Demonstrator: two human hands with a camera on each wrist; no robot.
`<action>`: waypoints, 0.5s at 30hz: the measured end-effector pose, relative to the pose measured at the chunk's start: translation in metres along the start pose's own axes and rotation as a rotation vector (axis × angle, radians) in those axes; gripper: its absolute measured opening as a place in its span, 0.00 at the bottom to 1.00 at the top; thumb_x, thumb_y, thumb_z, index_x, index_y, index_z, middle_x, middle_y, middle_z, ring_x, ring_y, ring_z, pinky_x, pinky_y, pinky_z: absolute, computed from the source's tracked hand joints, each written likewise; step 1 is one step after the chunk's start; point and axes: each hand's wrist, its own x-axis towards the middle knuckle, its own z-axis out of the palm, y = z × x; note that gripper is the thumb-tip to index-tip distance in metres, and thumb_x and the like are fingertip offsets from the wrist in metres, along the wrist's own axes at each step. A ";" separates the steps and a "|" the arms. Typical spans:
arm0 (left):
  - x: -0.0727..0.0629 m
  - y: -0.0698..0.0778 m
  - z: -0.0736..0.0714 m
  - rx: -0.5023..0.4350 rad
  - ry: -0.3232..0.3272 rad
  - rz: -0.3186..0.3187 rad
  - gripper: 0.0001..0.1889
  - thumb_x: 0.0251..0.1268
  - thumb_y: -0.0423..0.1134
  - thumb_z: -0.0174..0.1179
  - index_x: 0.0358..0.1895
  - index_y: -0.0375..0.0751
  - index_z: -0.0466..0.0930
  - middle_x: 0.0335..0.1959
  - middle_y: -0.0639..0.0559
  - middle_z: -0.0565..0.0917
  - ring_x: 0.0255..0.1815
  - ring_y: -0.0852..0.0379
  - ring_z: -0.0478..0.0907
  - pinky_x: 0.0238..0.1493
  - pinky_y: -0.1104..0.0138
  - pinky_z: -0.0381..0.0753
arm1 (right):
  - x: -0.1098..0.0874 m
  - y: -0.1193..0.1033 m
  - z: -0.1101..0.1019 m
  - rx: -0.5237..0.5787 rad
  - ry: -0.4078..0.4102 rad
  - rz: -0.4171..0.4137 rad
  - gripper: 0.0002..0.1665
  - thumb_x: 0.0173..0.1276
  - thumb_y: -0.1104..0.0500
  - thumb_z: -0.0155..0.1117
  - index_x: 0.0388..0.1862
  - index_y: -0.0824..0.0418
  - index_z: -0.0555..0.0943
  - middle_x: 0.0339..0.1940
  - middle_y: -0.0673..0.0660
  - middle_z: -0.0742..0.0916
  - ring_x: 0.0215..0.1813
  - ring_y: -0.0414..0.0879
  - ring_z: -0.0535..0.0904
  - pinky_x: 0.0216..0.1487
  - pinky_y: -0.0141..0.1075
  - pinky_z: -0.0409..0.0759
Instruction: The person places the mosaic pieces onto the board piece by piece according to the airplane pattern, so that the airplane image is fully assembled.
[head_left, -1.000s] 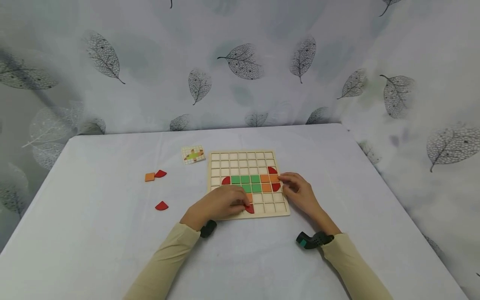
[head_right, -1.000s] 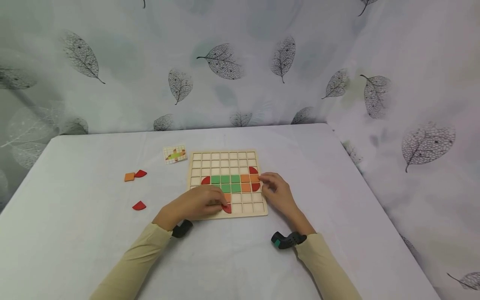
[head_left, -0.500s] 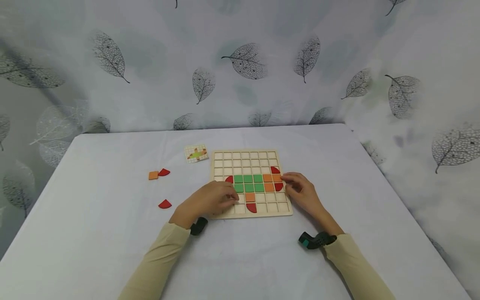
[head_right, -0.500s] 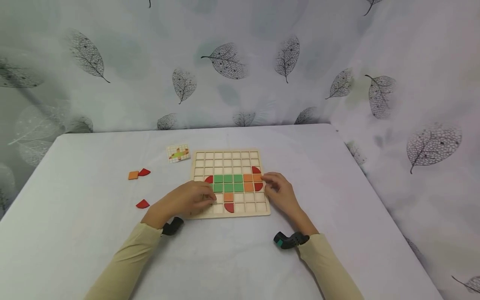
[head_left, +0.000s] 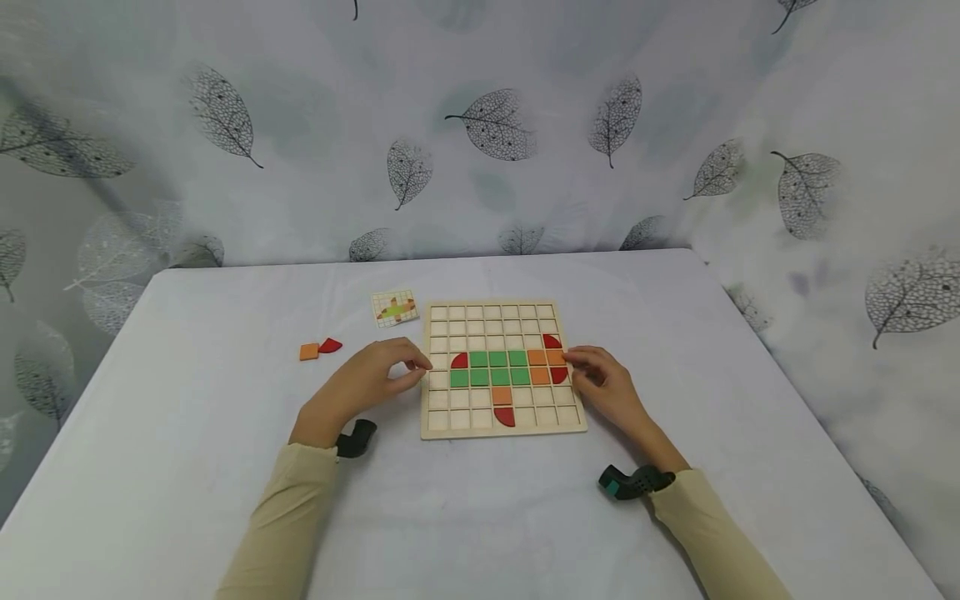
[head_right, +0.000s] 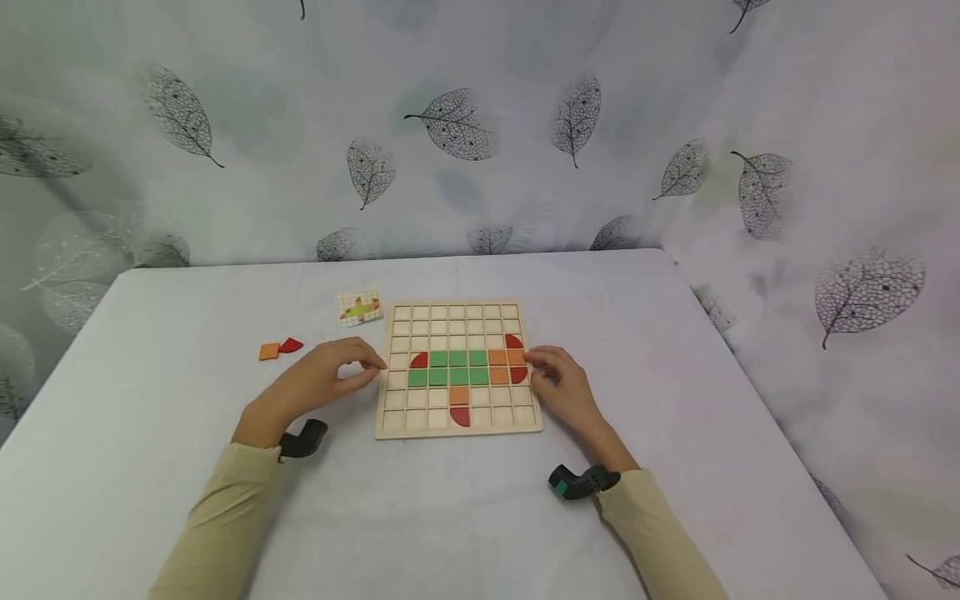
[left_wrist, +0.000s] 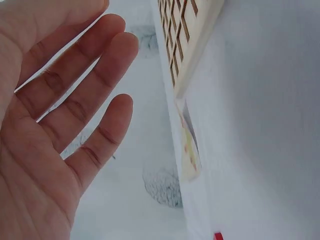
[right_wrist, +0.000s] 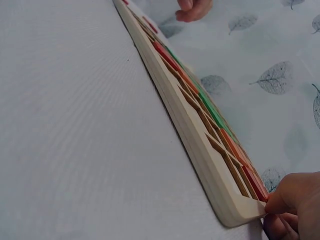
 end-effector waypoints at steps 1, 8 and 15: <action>-0.003 -0.002 -0.003 -0.004 0.012 -0.012 0.08 0.64 0.32 0.63 0.44 0.39 0.85 0.37 0.55 0.83 0.42 0.57 0.79 0.49 0.59 0.79 | 0.000 0.000 0.000 0.000 -0.002 0.004 0.19 0.64 0.74 0.58 0.55 0.71 0.80 0.57 0.65 0.80 0.54 0.53 0.76 0.47 0.18 0.71; -0.020 -0.013 -0.017 -0.024 0.118 -0.079 0.10 0.66 0.31 0.61 0.49 0.37 0.82 0.39 0.52 0.83 0.44 0.55 0.79 0.54 0.55 0.76 | 0.001 0.003 0.001 0.006 -0.014 0.035 0.19 0.67 0.72 0.57 0.57 0.70 0.79 0.59 0.64 0.79 0.57 0.55 0.76 0.49 0.20 0.72; -0.034 -0.028 -0.025 0.036 0.205 -0.115 0.12 0.66 0.30 0.61 0.51 0.38 0.82 0.39 0.49 0.83 0.44 0.52 0.79 0.51 0.53 0.78 | 0.000 0.003 0.000 0.012 -0.013 0.041 0.19 0.67 0.72 0.57 0.57 0.69 0.79 0.59 0.64 0.79 0.57 0.56 0.75 0.49 0.19 0.71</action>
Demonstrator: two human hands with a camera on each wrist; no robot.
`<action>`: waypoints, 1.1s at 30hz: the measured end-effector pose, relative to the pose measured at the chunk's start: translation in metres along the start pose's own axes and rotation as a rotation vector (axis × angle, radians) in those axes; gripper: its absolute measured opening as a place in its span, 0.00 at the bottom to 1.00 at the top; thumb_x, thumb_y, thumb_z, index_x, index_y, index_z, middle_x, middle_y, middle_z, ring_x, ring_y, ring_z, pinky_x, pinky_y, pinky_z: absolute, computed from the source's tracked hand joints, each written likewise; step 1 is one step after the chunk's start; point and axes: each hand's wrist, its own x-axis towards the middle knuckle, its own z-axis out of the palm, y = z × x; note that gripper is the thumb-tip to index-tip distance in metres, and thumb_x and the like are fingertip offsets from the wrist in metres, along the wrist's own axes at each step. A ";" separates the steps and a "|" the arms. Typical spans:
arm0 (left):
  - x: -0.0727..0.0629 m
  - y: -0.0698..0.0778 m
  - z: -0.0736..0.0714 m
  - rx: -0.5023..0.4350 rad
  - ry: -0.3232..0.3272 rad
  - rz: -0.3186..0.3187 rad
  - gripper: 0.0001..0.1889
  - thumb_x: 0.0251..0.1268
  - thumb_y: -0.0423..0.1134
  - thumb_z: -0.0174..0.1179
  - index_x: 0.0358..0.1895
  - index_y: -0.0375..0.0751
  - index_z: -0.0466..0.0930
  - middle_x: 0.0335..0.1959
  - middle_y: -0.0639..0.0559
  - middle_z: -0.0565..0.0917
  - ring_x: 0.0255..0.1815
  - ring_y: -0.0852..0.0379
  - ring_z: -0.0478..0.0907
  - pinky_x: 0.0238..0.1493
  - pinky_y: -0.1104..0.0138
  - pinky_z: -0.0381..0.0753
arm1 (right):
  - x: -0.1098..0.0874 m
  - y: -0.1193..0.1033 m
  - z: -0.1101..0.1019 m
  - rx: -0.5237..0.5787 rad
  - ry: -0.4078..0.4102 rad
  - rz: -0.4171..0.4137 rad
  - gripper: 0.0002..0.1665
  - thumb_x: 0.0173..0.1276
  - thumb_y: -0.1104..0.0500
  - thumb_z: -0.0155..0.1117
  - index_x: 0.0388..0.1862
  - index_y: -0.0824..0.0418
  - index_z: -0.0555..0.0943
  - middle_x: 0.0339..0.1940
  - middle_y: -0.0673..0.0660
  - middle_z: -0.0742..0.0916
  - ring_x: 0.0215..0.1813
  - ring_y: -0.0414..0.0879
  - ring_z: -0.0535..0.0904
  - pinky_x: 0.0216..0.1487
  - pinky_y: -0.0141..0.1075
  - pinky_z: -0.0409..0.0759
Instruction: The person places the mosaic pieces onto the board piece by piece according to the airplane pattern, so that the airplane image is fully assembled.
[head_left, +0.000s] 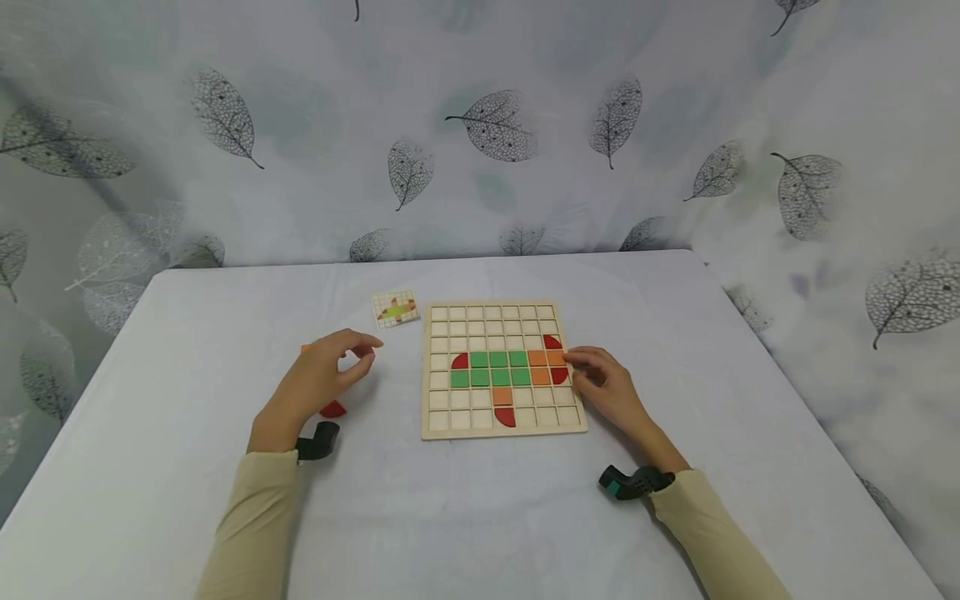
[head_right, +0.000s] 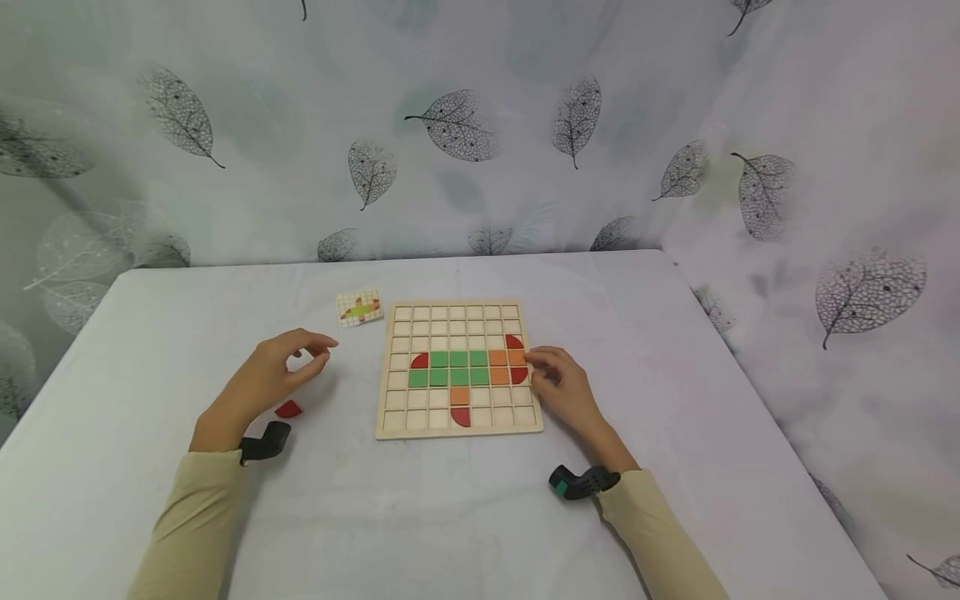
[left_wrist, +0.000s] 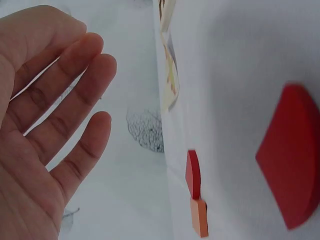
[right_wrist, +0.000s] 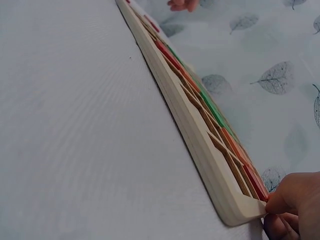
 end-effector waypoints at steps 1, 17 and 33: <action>-0.001 -0.003 -0.001 0.005 0.001 -0.015 0.12 0.66 0.30 0.60 0.51 0.38 0.82 0.40 0.49 0.83 0.44 0.51 0.79 0.51 0.52 0.78 | 0.000 -0.001 0.000 -0.004 0.001 -0.001 0.19 0.68 0.73 0.57 0.57 0.69 0.79 0.59 0.64 0.79 0.57 0.56 0.75 0.49 0.19 0.71; -0.012 -0.031 -0.012 0.099 0.113 -0.190 0.11 0.65 0.31 0.59 0.48 0.38 0.84 0.41 0.44 0.83 0.41 0.46 0.80 0.45 0.52 0.80 | -0.002 -0.021 -0.002 -0.009 0.003 -0.017 0.19 0.66 0.75 0.57 0.56 0.73 0.79 0.57 0.68 0.79 0.55 0.59 0.76 0.48 0.18 0.71; -0.024 -0.048 -0.020 0.106 0.013 -0.427 0.19 0.64 0.35 0.61 0.58 0.35 0.77 0.57 0.33 0.75 0.58 0.35 0.69 0.60 0.39 0.65 | 0.000 -0.002 0.000 0.002 0.000 -0.002 0.19 0.66 0.73 0.57 0.56 0.70 0.80 0.58 0.65 0.79 0.56 0.57 0.76 0.49 0.18 0.71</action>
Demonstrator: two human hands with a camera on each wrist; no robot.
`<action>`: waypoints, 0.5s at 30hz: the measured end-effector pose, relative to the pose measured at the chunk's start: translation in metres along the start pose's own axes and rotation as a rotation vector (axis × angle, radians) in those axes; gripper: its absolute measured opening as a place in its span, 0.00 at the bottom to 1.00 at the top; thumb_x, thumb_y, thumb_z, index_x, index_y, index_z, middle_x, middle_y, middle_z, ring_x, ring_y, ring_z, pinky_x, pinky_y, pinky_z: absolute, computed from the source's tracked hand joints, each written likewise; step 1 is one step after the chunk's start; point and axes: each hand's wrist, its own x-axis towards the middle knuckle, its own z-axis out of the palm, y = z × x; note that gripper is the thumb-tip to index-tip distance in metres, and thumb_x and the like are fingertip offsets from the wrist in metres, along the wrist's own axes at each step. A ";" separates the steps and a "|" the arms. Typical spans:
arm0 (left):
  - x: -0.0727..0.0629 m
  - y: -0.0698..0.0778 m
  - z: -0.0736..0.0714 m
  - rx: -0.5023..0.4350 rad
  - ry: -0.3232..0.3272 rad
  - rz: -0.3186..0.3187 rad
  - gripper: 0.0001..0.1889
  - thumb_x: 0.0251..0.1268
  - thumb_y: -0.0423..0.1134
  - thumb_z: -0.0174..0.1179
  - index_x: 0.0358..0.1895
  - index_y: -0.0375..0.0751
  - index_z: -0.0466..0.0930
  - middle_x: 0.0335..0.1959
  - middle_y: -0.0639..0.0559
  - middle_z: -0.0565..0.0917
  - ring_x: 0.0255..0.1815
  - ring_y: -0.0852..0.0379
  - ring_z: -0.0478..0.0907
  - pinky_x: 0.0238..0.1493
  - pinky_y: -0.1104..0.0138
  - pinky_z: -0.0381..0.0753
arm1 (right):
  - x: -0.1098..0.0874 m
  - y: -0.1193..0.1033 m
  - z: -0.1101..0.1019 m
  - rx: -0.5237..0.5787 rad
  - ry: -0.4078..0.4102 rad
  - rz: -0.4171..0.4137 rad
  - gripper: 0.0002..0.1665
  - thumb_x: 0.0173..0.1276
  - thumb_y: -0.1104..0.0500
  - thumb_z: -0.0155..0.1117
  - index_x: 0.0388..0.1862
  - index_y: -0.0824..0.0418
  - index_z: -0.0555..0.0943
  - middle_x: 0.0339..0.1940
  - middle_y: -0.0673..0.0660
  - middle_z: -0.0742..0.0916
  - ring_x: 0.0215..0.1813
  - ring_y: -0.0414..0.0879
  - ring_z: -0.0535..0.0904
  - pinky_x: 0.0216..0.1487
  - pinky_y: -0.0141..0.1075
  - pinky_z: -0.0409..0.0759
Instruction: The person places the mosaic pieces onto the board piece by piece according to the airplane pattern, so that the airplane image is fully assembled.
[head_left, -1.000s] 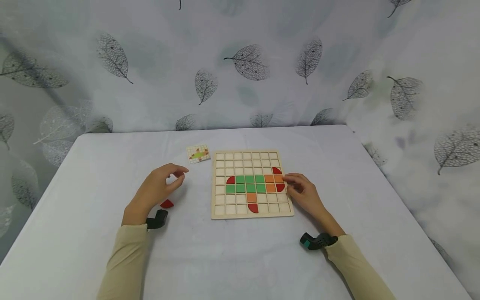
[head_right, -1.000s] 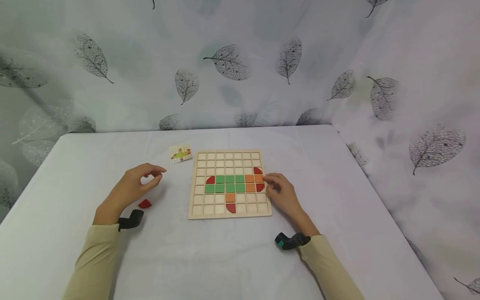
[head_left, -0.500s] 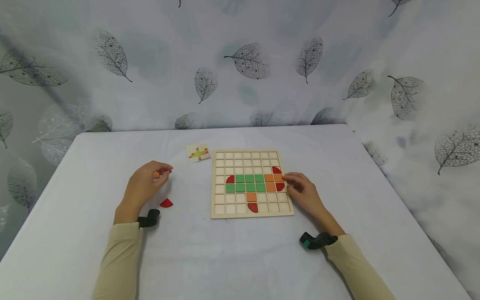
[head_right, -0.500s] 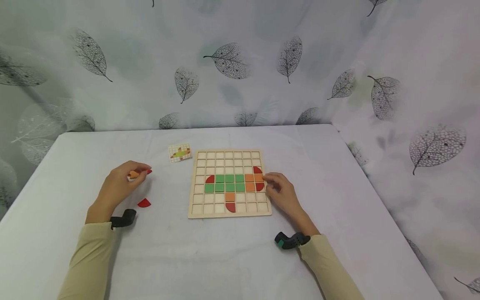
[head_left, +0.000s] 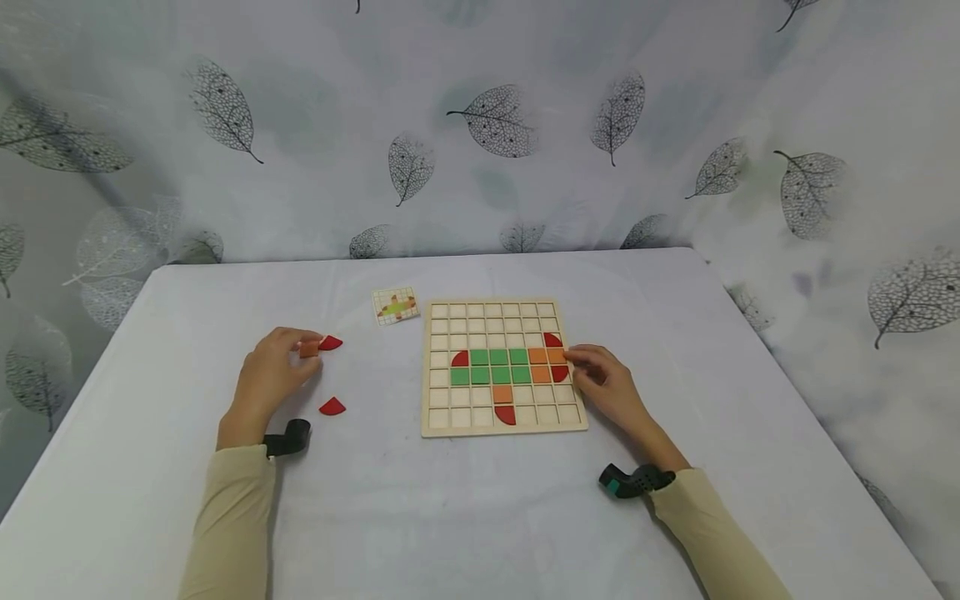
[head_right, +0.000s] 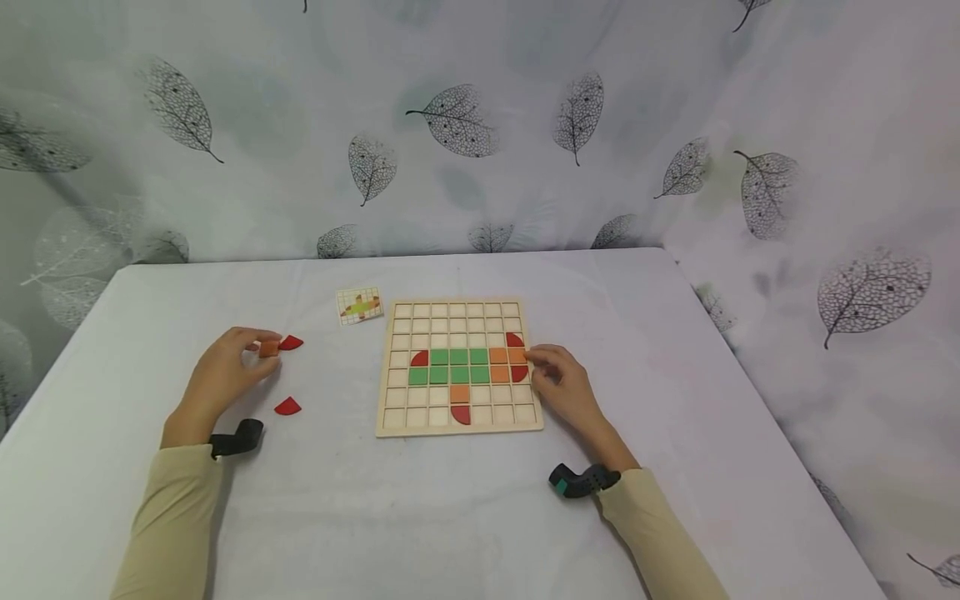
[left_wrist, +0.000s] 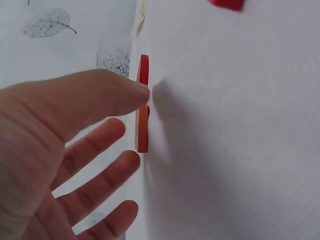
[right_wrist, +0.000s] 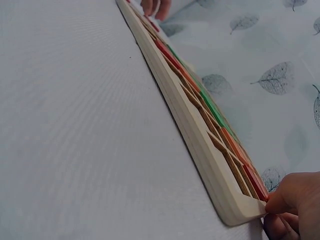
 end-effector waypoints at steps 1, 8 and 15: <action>0.000 -0.001 0.000 -0.017 -0.018 -0.007 0.20 0.64 0.35 0.61 0.59 0.35 0.76 0.57 0.33 0.74 0.58 0.35 0.69 0.61 0.40 0.65 | 0.000 0.000 0.000 0.000 -0.002 0.004 0.19 0.66 0.73 0.57 0.56 0.70 0.80 0.58 0.65 0.79 0.56 0.57 0.76 0.49 0.18 0.71; 0.000 -0.008 -0.001 -0.083 -0.080 -0.029 0.21 0.66 0.34 0.59 0.61 0.32 0.73 0.56 0.32 0.75 0.59 0.35 0.67 0.63 0.42 0.65 | 0.000 0.000 0.001 -0.010 -0.007 0.019 0.19 0.67 0.73 0.57 0.57 0.69 0.79 0.59 0.64 0.79 0.57 0.56 0.76 0.49 0.18 0.71; 0.000 -0.009 0.001 -0.096 -0.077 -0.055 0.20 0.66 0.35 0.59 0.59 0.30 0.75 0.52 0.33 0.75 0.52 0.38 0.71 0.57 0.45 0.72 | -0.003 -0.022 -0.001 -0.007 0.005 -0.006 0.18 0.66 0.76 0.56 0.55 0.76 0.78 0.57 0.70 0.78 0.56 0.62 0.76 0.48 0.18 0.71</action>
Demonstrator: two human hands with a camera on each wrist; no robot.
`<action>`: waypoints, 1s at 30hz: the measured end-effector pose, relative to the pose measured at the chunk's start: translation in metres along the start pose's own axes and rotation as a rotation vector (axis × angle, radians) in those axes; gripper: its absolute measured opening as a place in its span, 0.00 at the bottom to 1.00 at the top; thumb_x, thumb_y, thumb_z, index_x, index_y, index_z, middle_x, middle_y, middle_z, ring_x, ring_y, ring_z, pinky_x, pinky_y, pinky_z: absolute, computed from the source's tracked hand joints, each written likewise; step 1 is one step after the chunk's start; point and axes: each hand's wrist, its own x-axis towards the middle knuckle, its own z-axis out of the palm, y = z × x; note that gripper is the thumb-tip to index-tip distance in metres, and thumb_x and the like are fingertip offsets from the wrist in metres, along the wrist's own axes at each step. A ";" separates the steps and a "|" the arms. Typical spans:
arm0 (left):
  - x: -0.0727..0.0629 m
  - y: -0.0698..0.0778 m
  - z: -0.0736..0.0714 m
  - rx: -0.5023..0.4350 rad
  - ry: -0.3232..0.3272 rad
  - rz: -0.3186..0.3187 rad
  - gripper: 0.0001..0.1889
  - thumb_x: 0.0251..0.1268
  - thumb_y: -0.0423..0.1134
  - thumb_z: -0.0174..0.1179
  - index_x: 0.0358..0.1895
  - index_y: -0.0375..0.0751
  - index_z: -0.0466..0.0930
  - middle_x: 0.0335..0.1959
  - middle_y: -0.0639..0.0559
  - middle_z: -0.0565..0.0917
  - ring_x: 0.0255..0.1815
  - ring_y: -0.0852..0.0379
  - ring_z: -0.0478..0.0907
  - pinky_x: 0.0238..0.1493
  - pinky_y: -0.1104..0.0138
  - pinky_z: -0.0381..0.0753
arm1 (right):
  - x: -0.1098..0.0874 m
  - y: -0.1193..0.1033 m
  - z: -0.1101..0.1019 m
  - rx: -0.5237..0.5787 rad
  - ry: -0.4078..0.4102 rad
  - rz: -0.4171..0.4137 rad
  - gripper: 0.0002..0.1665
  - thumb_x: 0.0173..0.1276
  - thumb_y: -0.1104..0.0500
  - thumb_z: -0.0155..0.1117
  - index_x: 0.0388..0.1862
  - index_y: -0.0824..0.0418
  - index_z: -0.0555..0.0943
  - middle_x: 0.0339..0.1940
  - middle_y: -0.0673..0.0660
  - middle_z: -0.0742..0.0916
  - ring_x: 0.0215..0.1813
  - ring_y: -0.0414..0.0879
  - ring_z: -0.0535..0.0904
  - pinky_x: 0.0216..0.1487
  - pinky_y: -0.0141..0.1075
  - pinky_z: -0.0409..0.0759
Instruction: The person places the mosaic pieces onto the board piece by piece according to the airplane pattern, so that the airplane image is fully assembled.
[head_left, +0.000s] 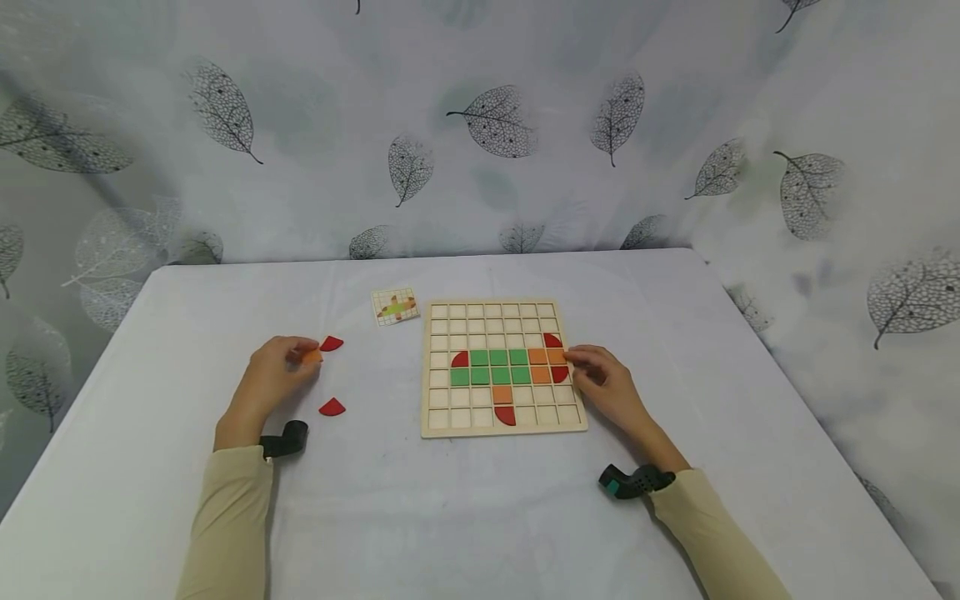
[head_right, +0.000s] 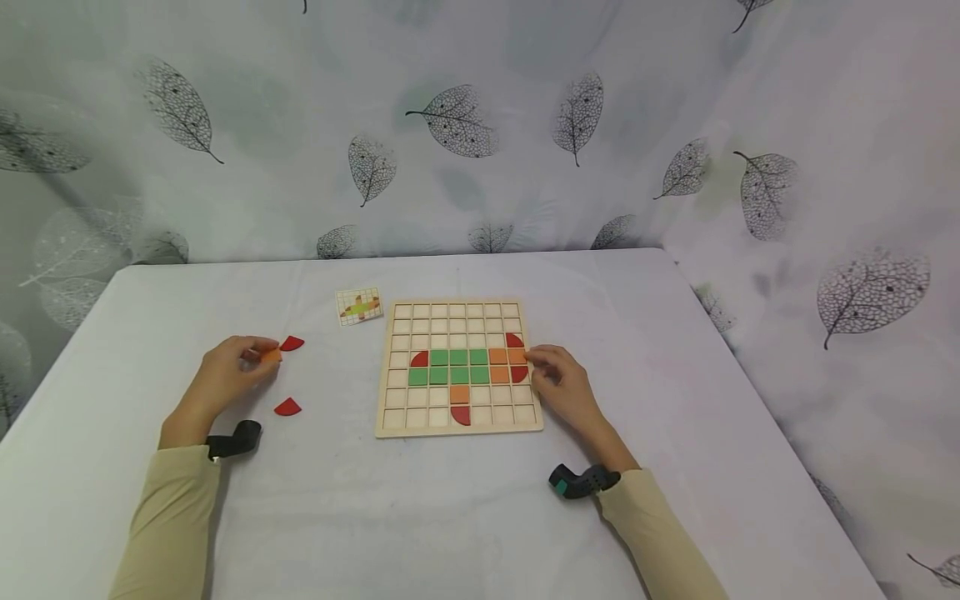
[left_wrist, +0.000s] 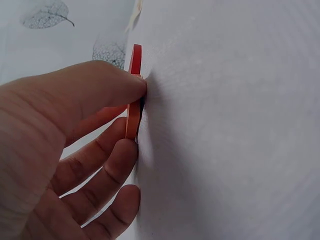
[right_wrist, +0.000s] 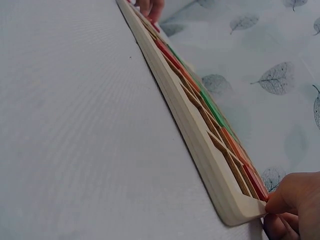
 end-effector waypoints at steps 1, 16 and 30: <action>0.000 0.000 0.000 0.000 0.003 -0.002 0.19 0.66 0.36 0.59 0.58 0.31 0.76 0.51 0.33 0.75 0.51 0.39 0.71 0.55 0.46 0.73 | -0.001 -0.006 -0.001 0.002 0.000 0.000 0.18 0.66 0.76 0.56 0.55 0.77 0.78 0.57 0.71 0.78 0.55 0.62 0.76 0.48 0.19 0.71; -0.003 0.003 -0.001 0.018 0.057 0.033 0.18 0.63 0.39 0.62 0.53 0.35 0.80 0.46 0.38 0.79 0.48 0.42 0.75 0.47 0.53 0.73 | -0.003 -0.022 -0.004 -0.008 -0.001 -0.002 0.18 0.64 0.78 0.56 0.53 0.78 0.78 0.56 0.73 0.78 0.53 0.62 0.76 0.48 0.22 0.74; -0.005 0.014 0.002 0.002 0.060 0.076 0.18 0.63 0.39 0.64 0.54 0.36 0.80 0.51 0.39 0.78 0.51 0.42 0.75 0.50 0.50 0.74 | -0.002 -0.021 -0.004 -0.005 -0.011 -0.001 0.18 0.65 0.77 0.56 0.55 0.78 0.77 0.57 0.73 0.78 0.55 0.63 0.76 0.49 0.23 0.74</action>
